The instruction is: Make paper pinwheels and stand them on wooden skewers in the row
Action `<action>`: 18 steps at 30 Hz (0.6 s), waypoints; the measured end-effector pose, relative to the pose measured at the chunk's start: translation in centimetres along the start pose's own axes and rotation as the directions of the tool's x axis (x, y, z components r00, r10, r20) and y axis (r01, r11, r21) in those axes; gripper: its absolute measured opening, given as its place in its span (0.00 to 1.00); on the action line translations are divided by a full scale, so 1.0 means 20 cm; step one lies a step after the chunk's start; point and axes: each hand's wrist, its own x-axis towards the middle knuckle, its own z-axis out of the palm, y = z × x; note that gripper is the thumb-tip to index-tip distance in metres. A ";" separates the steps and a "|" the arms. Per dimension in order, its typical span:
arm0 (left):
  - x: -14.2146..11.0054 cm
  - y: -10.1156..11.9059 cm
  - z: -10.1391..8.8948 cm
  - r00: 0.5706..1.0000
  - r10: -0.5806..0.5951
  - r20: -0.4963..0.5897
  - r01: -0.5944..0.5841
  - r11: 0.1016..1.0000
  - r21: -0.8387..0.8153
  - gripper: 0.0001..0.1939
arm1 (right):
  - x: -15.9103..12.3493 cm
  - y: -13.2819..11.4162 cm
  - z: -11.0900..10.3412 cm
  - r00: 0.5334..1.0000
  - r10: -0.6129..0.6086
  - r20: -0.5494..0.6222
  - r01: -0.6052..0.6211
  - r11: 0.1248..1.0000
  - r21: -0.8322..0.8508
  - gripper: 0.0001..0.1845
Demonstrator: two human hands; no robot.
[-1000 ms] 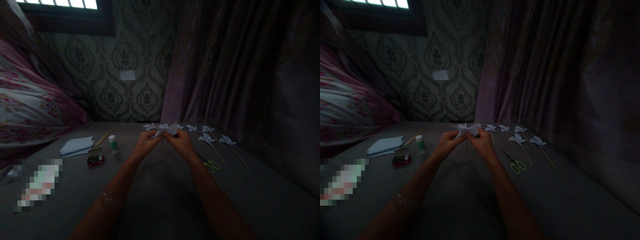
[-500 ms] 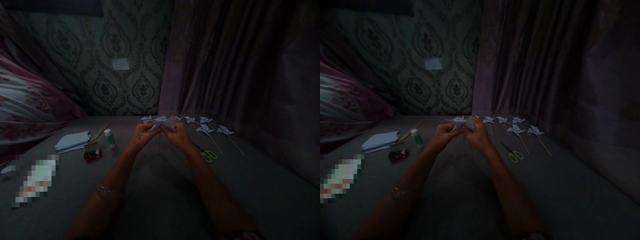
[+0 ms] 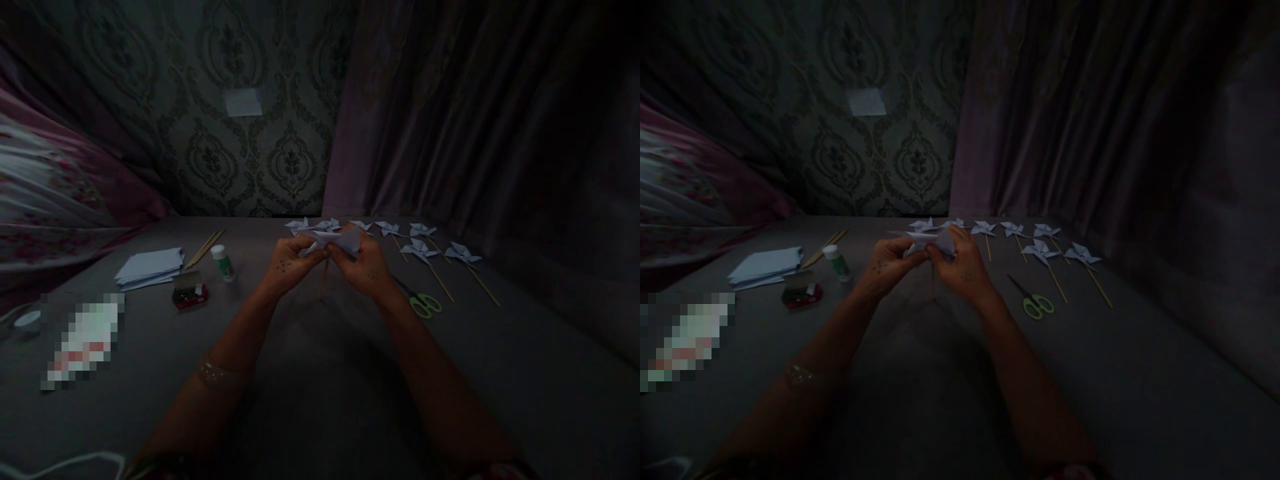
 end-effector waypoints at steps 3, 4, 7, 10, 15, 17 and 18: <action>0.00 -0.01 0.00 1.000 0.023 0.002 -0.023 1.000 0.005 0.13 | 0.00 0.00 0.00 1.000 -0.014 -0.003 0.014 0.999 -0.042 0.06; 0.00 -0.01 0.00 1.000 0.031 0.002 -0.031 1.000 0.004 0.13 | 0.00 0.00 0.00 1.000 -0.025 -0.004 0.025 0.998 -0.057 0.06; 0.01 -0.03 -0.01 0.999 0.039 0.004 -0.039 0.999 -0.001 0.12 | 0.00 0.00 0.00 0.998 -0.058 -0.003 0.057 0.994 -0.096 0.07; 0.01 -0.02 -0.01 1.000 0.030 0.006 -0.030 1.000 0.004 0.12 | 0.00 0.00 0.00 0.998 -0.064 -0.013 0.062 0.993 -0.100 0.07; 0.00 0.02 -0.01 0.999 0.004 0.045 -0.006 0.999 0.031 0.16 | 0.02 0.01 -0.01 0.999 -0.036 0.024 0.037 0.998 -0.044 0.08; 0.00 0.04 -0.01 0.997 -0.003 0.072 -0.001 0.999 0.053 0.17 | 0.02 0.01 -0.02 0.998 -0.048 0.040 0.049 0.998 -0.032 0.09; 0.00 0.04 -0.01 0.997 -0.004 0.082 -0.001 0.998 0.061 0.16 | 0.03 0.02 -0.02 0.998 -0.056 0.040 0.057 0.998 -0.032 0.09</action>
